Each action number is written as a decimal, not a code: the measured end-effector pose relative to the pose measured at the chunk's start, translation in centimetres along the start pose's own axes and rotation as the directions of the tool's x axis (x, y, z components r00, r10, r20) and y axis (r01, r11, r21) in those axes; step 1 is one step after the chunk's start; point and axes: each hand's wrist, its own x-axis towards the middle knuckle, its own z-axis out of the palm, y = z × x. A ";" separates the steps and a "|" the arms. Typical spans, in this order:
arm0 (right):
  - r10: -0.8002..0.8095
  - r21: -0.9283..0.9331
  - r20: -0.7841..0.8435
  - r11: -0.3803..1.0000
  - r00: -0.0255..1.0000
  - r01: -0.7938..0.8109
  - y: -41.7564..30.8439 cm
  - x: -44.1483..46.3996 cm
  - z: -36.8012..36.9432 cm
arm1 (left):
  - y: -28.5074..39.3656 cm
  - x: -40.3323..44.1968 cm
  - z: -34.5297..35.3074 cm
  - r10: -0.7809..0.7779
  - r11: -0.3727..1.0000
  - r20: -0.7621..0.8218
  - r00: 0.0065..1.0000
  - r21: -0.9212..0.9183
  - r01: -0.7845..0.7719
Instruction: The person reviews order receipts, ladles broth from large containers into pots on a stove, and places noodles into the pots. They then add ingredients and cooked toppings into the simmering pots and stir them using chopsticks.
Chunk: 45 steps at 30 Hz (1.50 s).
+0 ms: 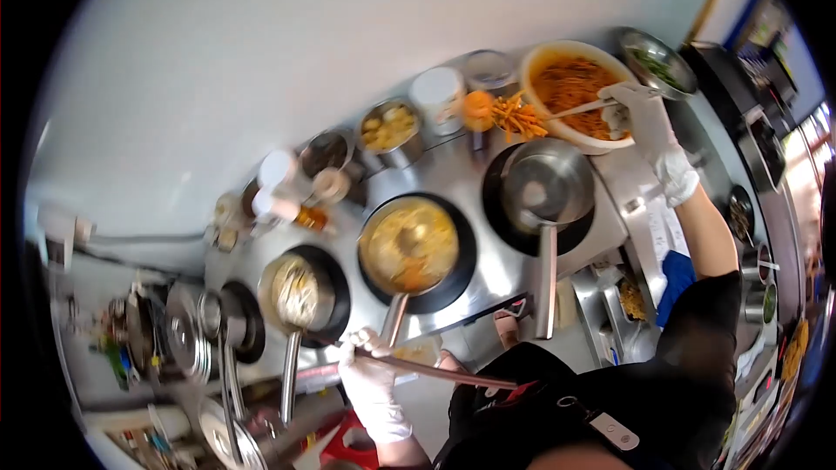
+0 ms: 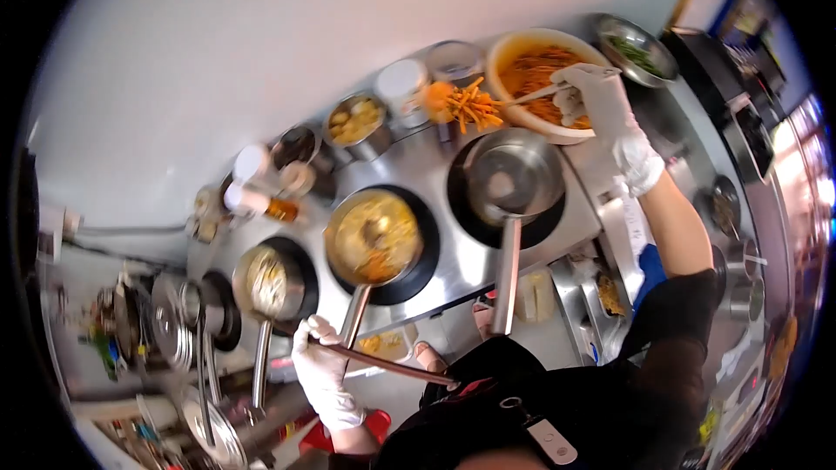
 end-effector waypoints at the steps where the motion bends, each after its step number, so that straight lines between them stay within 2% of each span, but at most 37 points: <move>1: -0.155 -0.099 0.051 0.982 0.987 0.159 0.4 -0.6 1.8 | 0.8 -0.6 -0.4 0.031 1.000 -0.030 0.999 -0.006 -0.031; 2: -0.303 -0.174 0.120 0.931 0.945 0.321 0.2 -1.6 4.9 | 1.7 -1.3 -1.0 0.069 0.997 -0.066 0.995 -0.012 -0.070; 3: 0.029 -0.020 0.082 0.999 0.996 -0.027 -0.8 -3.3 7.6 | 2.8 -1.9 -2.1 0.076 0.996 0.002 0.997 -0.036 -0.076; 4: 0.055 0.052 0.211 0.996 0.976 -0.067 -1.3 -4.5 10.3 | 3.8 -2.6 -3.2 0.085 0.995 0.069 0.994 -0.057 -0.081; 5: 0.065 0.051 0.273 0.995 0.960 -0.082 -0.7 -5.0 13.2 | 4.6 -3.2 -3.7 0.161 0.985 -0.050 0.986 -0.053 -0.164; 6: 0.071 0.046 0.325 0.995 0.943 -0.090 -0.4 -5.5 15.7 | 5.5 -3.8 -4.3 0.223 0.971 -0.161 0.961 -0.046 -0.233; 7: 0.036 0.043 0.364 0.998 0.931 -0.055 -0.3 -6.5 18.7 | 6.9 -4.8 -5.3 0.136 0.986 0.031 0.990 -0.102 -0.132; 8: 0.003 0.041 0.390 0.999 0.921 -0.020 -0.2 -7.9 21.8 | 8.0 -5.4 -5.8 0.168 0.981 -0.037 0.985 -0.090 -0.171; 10: -0.063 0.121 0.521 0.993 0.851 -0.001 0.8 -10.1 27.5 | 9.8 -6.9 -6.4 0.214 0.971 -0.033 0.976 -0.101 -0.217; 13: -0.140 0.155 0.612 0.986 0.778 0.055 3.3 -14.0 35.5 | 12.3 -8.8 -9.4 0.241 0.961 -0.066 0.968 -0.124 -0.248; 14: -0.158 0.233 0.624 0.972 0.766 0.010 4.7 -15.3 38.1 | 13.0 -9.2 -10.2 0.246 0.959 -0.069 0.967 -0.131 -0.253; 15: -0.064 0.196 0.645 0.977 0.762 -0.084 5.6 -16.6 40.6 | 13.6 -9.7 -11.1 0.255 0.956 -0.049 0.966 -0.137 -0.260; 16: -0.159 0.268 0.686 0.963 0.710 -0.042 7.9 -17.7 42.6 | 14.3 -10.1 -11.7 0.264 0.954 -0.027 0.964 -0.141 -0.265; 17: -0.240 0.252 0.706 0.964 0.666 0.081 9.6 -19.0 44.3 | 14.8 -10.6 -11.8 0.267 0.953 -0.053 0.962 -0.136 -0.271; 18: -0.406 0.146 0.679 0.891 0.612 0.429 10.9 -20.3 45.8 | 15.3 -10.9 -12.4 0.266 0.953 -0.052 0.962 -0.137 -0.271; 19: -0.680 0.264 0.597 0.668 0.426 0.695 13.2 -20.8 47.5 | 15.7 -10.9 -13.3 0.259 0.953 -0.031 0.965 -0.154 -0.261; 20: -0.642 0.126 0.736 0.442 0.215 0.888 14.5 -20.8 48.0 | 16.1 -11.0 -13.8 0.253 0.953 -0.013 0.967 -0.171 -0.251; 22: -0.460 0.009 0.887 0.075 0.027 0.997 15.4 -21.7 49.2 | 16.6 -11.1 -14.4 0.245 0.952 -0.044 0.969 -0.176 -0.249; 26: -0.440 -0.044 0.893 0.113 0.089 0.993 14.9 -21.3 48.7 | 17.0 -10.4 -14.2 0.244 0.961 -0.046 0.969 -0.122 -0.248; 27: -0.618 0.029 0.745 0.405 0.250 0.914 14.6 -21.1 48.1 | 16.7 -10.2 -13.7 0.245 0.964 -0.053 0.968 -0.096 -0.249; 28: -0.702 0.171 0.551 0.623 0.450 0.763 14.2 -20.6 47.3 | 16.5 -9.9 -12.8 0.227 0.970 -0.040 0.973 -0.083 -0.229; 29: -0.393 0.203 0.563 0.918 0.727 0.340 13.7 -20.6 46.1 | 16.0 -9.7 -11.8 0.262 0.963 -0.074 0.962 -0.042 -0.266; 30: -0.192 0.344 0.565 0.939 0.802 -0.018 12.9 -19.8 44.1 | 15.3 -9.0 -10.8 0.287 0.958 -0.094 0.953 0.002 -0.288; 31: -0.153 0.370 0.533 0.927 0.832 -0.067 11.4 -18.9 41.2 | 14.9 -8.4 -10.5 0.276 0.960 -0.019 0.961 0.054 -0.274; 32: -0.114 0.402 0.487 0.910 0.866 -0.107 10.0 -18.0 37.4 | 14.1 -7.7 -9.6 0.263 0.965 -0.117 0.958 0.023 -0.262; 34: -0.150 0.408 0.315 0.913 0.937 0.008 7.9 -16.6 28.6 | 13.0 -5.8 -9.7 0.155 0.988 0.040 0.987 0.001 -0.155; 35: -0.202 0.399 0.217 0.911 0.955 0.102 7.7 -15.5 24.1 | 11.6 -5.8 -7.3 0.135 0.990 -0.050 0.990 -0.033 -0.137; 36: -0.257 0.382 0.129 0.904 0.958 0.191 7.7 -14.3 19.5 | 10.7 -5.3 -6.7 0.114 0.991 0.017 0.993 0.069 -0.115; 37: -0.308 0.256 0.010 0.920 0.951 0.295 8.2 -13.0 14.9 | 9.6 -4.2 -7.1 0.185 0.945 0.038 0.982 0.267 -0.188; 38: -0.368 0.117 -0.063 0.920 0.928 0.373 8.8 -11.4 10.3 | 8.3 -4.0 -4.8 0.128 0.974 -0.004 0.992 0.189 -0.125; 39: -0.601 -0.264 -0.077 0.782 0.796 0.565 9.3 -10.0 6.1 | 7.0 -3.3 -3.7 0.123 0.975 0.008 0.992 0.187 -0.122; 40: -0.773 -0.618 0.001 0.498 0.634 0.609 9.7 -8.6 1.9 | 6.1 -2.3 -3.6 0.119 0.958 0.095 0.988 0.250 -0.139; 41: -0.826 -0.808 0.286 0.064 0.486 0.586 10.5 -6.9 -2.2 | 5.9 -0.3 -4.1 -0.064 0.977 0.248 0.967 0.213 0.010; 42: -0.815 -0.801 0.291 0.078 0.500 0.594 10.6 -6.4 -4.7 | 6.1 5.3 -8.5 -0.147 0.959 0.314 0.938 0.277 0.057; 43: -0.647 -0.828 0.282 0.208 0.708 0.520 10.0 -6.3 -6.2 | 2.0 2.4 -2.9 -0.058 0.934 0.239 0.969 0.355 -0.032; 44: -0.659 -0.801 0.358 0.147 0.661 0.580 11.1 -5.2 -7.7 | -0.9 0.5 1.3 -0.001 0.903 0.197 0.980 0.421 -0.084; 45: -0.594 -0.775 0.386 0.206 0.706 0.597 14.0 -2.9 -9.0 | -3.0 -0.4 3.5 0.021 0.877 0.185 0.983 0.468 -0.107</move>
